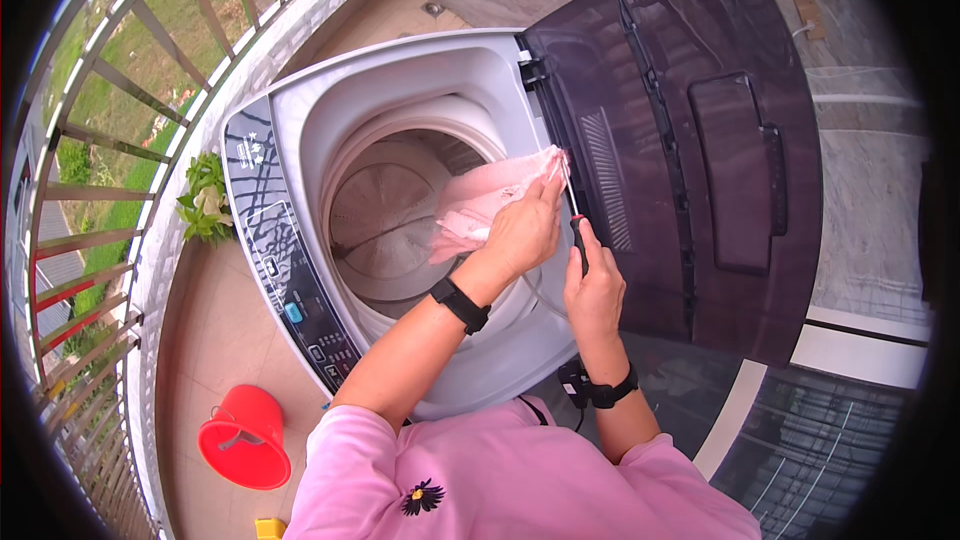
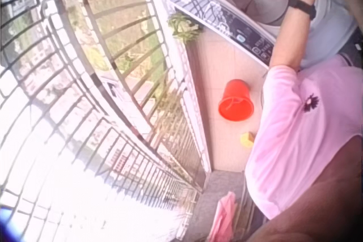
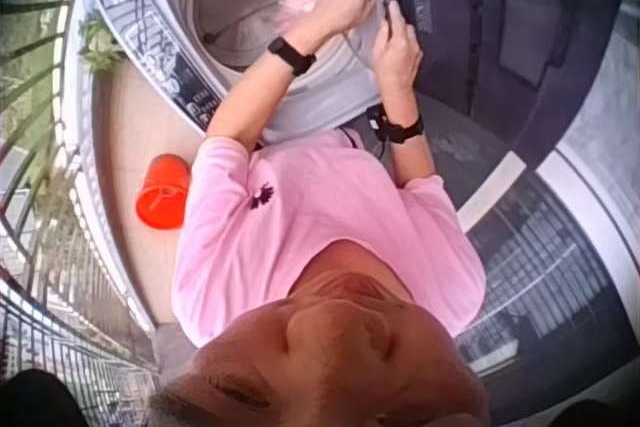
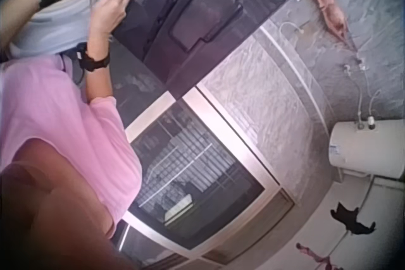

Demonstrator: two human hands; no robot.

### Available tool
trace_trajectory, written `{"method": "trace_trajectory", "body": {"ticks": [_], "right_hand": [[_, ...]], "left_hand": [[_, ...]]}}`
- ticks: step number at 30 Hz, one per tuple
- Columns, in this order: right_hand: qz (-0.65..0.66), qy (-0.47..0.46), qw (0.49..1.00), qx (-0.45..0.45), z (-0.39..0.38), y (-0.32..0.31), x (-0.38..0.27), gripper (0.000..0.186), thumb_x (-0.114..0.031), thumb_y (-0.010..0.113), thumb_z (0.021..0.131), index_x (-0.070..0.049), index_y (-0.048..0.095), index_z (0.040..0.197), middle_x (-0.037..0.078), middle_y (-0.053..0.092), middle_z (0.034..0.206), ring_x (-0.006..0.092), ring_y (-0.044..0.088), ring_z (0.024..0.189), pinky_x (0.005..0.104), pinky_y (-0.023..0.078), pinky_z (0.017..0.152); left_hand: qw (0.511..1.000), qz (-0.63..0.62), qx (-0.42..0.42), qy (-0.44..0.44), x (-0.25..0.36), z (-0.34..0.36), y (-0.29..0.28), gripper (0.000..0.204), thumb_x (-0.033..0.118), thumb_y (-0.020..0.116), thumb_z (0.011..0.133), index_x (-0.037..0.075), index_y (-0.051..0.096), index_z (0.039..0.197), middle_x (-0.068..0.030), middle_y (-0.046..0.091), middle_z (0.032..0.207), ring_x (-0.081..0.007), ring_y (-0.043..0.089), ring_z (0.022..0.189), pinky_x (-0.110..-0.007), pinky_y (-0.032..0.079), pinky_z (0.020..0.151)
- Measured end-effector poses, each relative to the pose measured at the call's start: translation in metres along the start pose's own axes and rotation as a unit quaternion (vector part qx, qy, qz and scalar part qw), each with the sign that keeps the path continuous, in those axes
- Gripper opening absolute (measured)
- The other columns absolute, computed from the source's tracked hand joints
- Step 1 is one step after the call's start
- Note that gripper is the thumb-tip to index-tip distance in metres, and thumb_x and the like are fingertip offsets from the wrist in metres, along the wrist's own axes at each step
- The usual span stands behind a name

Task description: The person is using a screwdriver and a cloth to troubleshoot or repair the lid hinge area of a top-loading washing machine.

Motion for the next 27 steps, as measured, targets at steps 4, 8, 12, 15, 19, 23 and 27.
{"method": "trace_trajectory", "body": {"ticks": [4, 8, 12, 15, 19, 23, 27], "right_hand": [[0.008, 0.015, 1.000, -0.020, -0.023, -0.011, 0.004, 0.047, -0.008, 0.066, 0.090, -0.009, 0.059, 0.136, 0.013, 0.061, 0.082, 0.0333, 0.066, 0.066, 0.0424, 0.054, 0.057], [-0.025, 0.034, 0.999, -0.009, -0.015, -0.001, -0.007, 0.046, -0.008, 0.065, 0.090, -0.007, 0.058, 0.136, 0.013, 0.061, 0.082, 0.0332, 0.066, 0.066, 0.0420, 0.055, 0.057], [0.023, -0.001, 1.000, 0.009, 0.001, 0.002, 0.002, 0.043, -0.007, 0.064, 0.091, -0.006, 0.059, 0.134, 0.015, 0.060, 0.080, 0.0341, 0.066, 0.069, 0.0433, 0.053, 0.060], [0.045, 0.038, 0.998, -0.029, -0.012, -0.011, 0.007, 0.043, -0.007, 0.064, 0.091, -0.006, 0.060, 0.134, 0.017, 0.062, 0.082, 0.0367, 0.065, 0.070, 0.0451, 0.053, 0.061], [0.045, 0.051, 0.997, -0.035, -0.030, -0.019, 0.004, 0.045, -0.006, 0.065, 0.090, -0.006, 0.059, 0.135, 0.017, 0.062, 0.084, 0.0371, 0.066, 0.073, 0.0456, 0.053, 0.063], [0.065, 0.039, 0.997, -0.002, -0.029, -0.001, 0.010, 0.045, -0.005, 0.065, 0.090, -0.006, 0.059, 0.135, 0.016, 0.063, 0.088, 0.0360, 0.065, 0.074, 0.0454, 0.053, 0.063], [0.079, -0.002, 0.997, 0.025, -0.001, 0.012, 0.010, 0.045, -0.005, 0.064, 0.091, -0.007, 0.058, 0.136, 0.015, 0.062, 0.090, 0.0340, 0.065, 0.073, 0.0439, 0.053, 0.062]], "left_hand": [[0.999, 0.013, -0.024, 0.035, -0.006, -0.012, 0.007, 0.037, 0.011, 0.056, 0.091, 0.002, 0.053, 0.127, -0.0227, 0.063, 0.102, -0.0453, 0.064, 0.085, -0.052, 0.052, 0.074], [0.999, -0.030, -0.025, 0.020, -0.004, -0.011, 0.010, 0.045, 0.007, 0.057, 0.088, 0.000, 0.050, 0.132, -0.0238, 0.062, 0.100, -0.0452, 0.063, 0.088, -0.051, 0.052, 0.076], [0.999, -0.029, 0.018, 0.018, -0.003, -0.003, 0.007, 0.050, 0.007, 0.058, 0.086, -0.001, 0.048, 0.135, -0.0243, 0.061, 0.099, -0.0452, 0.062, 0.090, -0.050, 0.052, 0.076], [0.999, -0.013, -0.037, 0.011, 0.001, -0.008, 0.006, 0.045, 0.008, 0.058, 0.086, -0.002, 0.052, 0.130, -0.0239, 0.062, 0.100, -0.0439, 0.063, 0.089, -0.049, 0.053, 0.077], [0.998, -0.001, -0.063, -0.005, 0.011, -0.024, 0.012, 0.040, 0.009, 0.059, 0.087, -0.003, 0.056, 0.125, -0.0227, 0.063, 0.097, -0.0431, 0.065, 0.087, -0.049, 0.054, 0.075], [0.999, -0.011, -0.036, 0.006, 0.009, -0.020, 0.009, 0.043, 0.009, 0.058, 0.087, -0.003, 0.054, 0.128, -0.0228, 0.063, 0.099, -0.0439, 0.064, 0.086, -0.048, 0.054, 0.074], [0.999, -0.020, 0.027, 0.001, 0.012, -0.007, -0.007, 0.048, 0.009, 0.056, 0.089, -0.004, 0.049, 0.134, -0.0252, 0.060, 0.107, -0.0460, 0.064, 0.089, -0.050, 0.053, 0.077]]}}
Point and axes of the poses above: each hand's wrist, its own z-axis towards the middle knuckle, its own y-axis out of the palm, x = y × z, the point moved 2 cm from there along z, towards the middle knuckle
